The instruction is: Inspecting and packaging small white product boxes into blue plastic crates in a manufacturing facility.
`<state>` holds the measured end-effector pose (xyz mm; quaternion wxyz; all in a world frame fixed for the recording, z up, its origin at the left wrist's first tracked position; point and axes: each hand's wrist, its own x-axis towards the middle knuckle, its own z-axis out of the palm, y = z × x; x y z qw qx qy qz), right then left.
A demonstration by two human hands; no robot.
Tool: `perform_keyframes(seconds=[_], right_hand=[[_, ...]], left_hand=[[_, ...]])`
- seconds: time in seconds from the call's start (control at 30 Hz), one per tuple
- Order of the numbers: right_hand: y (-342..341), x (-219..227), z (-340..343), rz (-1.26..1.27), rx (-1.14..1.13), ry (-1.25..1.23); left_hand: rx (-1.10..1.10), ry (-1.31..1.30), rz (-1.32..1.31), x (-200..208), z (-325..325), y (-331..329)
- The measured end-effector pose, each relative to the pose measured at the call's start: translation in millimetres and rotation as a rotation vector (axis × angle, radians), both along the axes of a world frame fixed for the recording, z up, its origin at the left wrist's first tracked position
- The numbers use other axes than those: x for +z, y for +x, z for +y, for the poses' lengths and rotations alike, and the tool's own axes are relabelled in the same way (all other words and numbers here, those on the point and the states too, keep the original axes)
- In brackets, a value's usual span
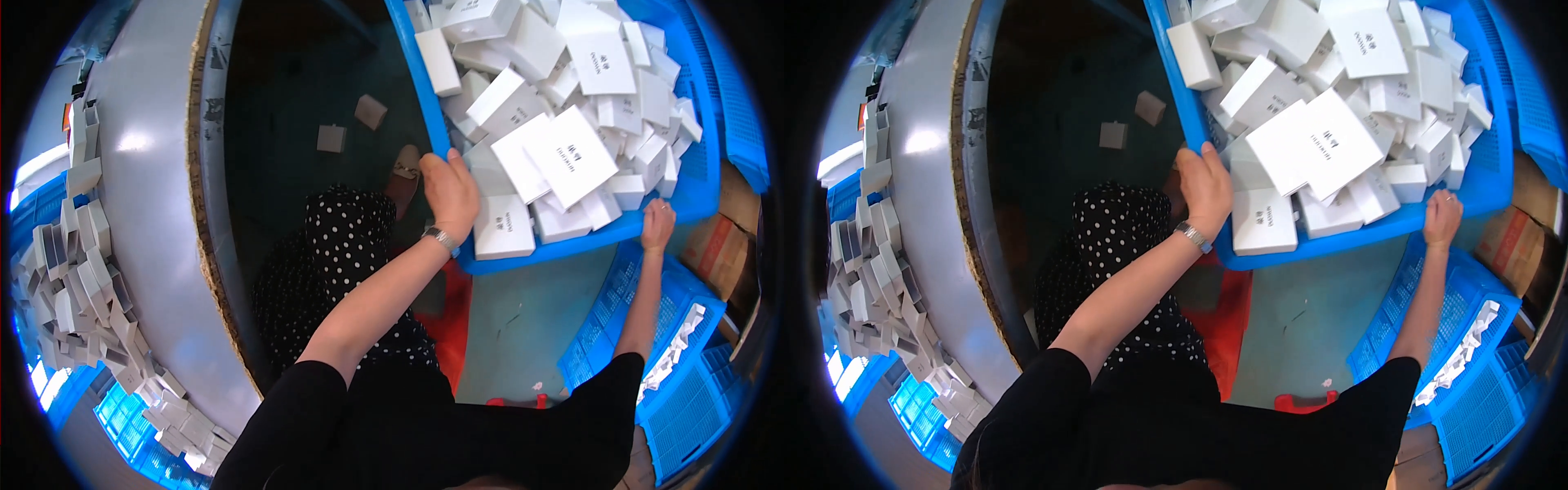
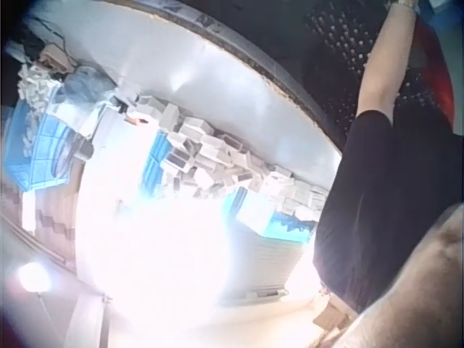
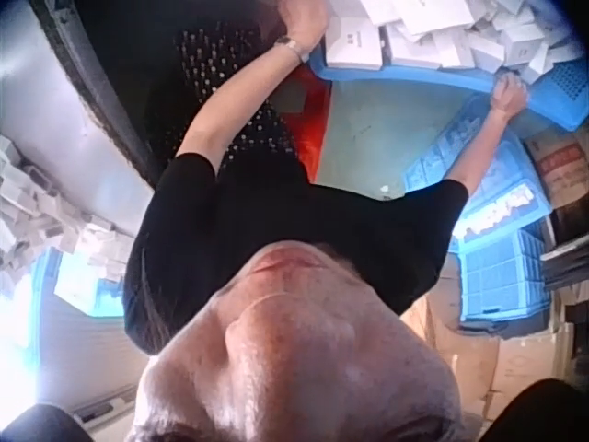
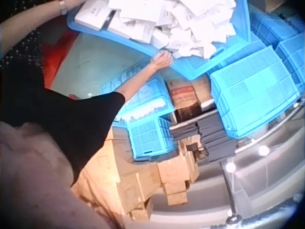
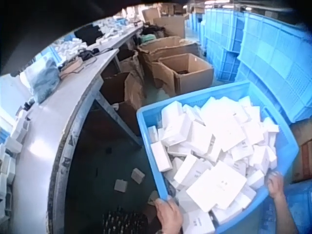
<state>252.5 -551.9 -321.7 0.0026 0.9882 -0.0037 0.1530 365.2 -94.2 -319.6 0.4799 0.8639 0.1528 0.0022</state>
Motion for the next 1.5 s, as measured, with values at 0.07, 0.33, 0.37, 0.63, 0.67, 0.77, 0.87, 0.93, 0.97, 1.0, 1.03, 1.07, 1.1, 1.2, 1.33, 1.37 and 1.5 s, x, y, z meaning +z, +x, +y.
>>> perform_keyframes(seconds=[0.07,0.33,0.37,0.63,0.67,0.77,0.87,0.93,0.97,1.0,1.03,1.07,1.1,1.2,1.33,1.37,1.5], right_hand=[[-0.3,-3.0,-3.4,0.094,-0.040,0.013],[-29.0,-46.8,-18.2,-0.169,-0.183,-0.004],[-36.0,-56.1,-6.7,-0.224,-0.317,0.098],[-11.6,-47.3,179.9,-0.448,-0.732,0.805],[-14.8,-46.8,174.3,-0.411,-0.730,0.706],[-40.6,-68.4,127.0,-0.333,-0.625,0.443],[-33.9,-60.6,132.8,-0.454,-0.658,0.733],[-19.8,-66.9,131.3,-0.460,-0.589,0.699],[-14.3,-71.9,118.6,-0.387,-0.596,0.585],[-10.3,-72.2,101.3,-0.379,-0.558,0.567],[-9.1,-74.3,77.5,-0.376,-0.524,0.546],[-9.1,-74.2,48.7,-0.354,-0.488,0.472],[-4.1,-73.2,20.9,-0.334,-0.448,0.405],[18.4,-68.3,-24.4,-0.313,-0.478,0.367],[1.5,-83.5,-47.0,-0.436,-0.634,0.858],[-13.3,-91.0,-59.0,-0.391,-0.729,0.960],[-236.6,-233.4,112.4,0.018,-0.785,1.537]], left_hand=[[-0.011,-0.028,-0.017,-5.3,-3.4,-4.4],[-0.042,-0.095,0.000,-10.9,-19.6,-2.6],[-0.045,-0.104,0.012,-11.5,-20.4,-4.0],[-0.127,-0.171,-0.058,-6.5,0.3,-5.6],[-0.123,-0.218,-0.030,-8.2,-2.3,-7.2],[-0.090,-0.235,0.021,-8.9,-2.9,-9.6],[-0.060,-0.211,-0.071,-11.1,-5.8,-16.3],[-0.046,-0.241,-0.062,-7.9,-0.6,-12.8],[-0.040,-0.250,-0.060,-8.0,-4.4,-14.0],[-0.010,-0.267,-0.054,-7.9,-11.1,-16.1],[0.015,-0.288,-0.049,-13.4,-20.1,-19.2],[-0.014,-0.293,-0.076,-20.5,-31.7,-24.0],[-0.011,-0.300,-0.079,-23.2,-44.5,-25.7],[-0.053,-0.349,-0.105,-29.1,-69.8,-32.1],[-0.321,-0.595,-0.130,-53.6,-29.5,-13.9],[-0.432,-0.790,0.081,-62.2,-2.5,-2.0],[0.044,-0.902,-0.026,-114.0,90.2,94.3]])
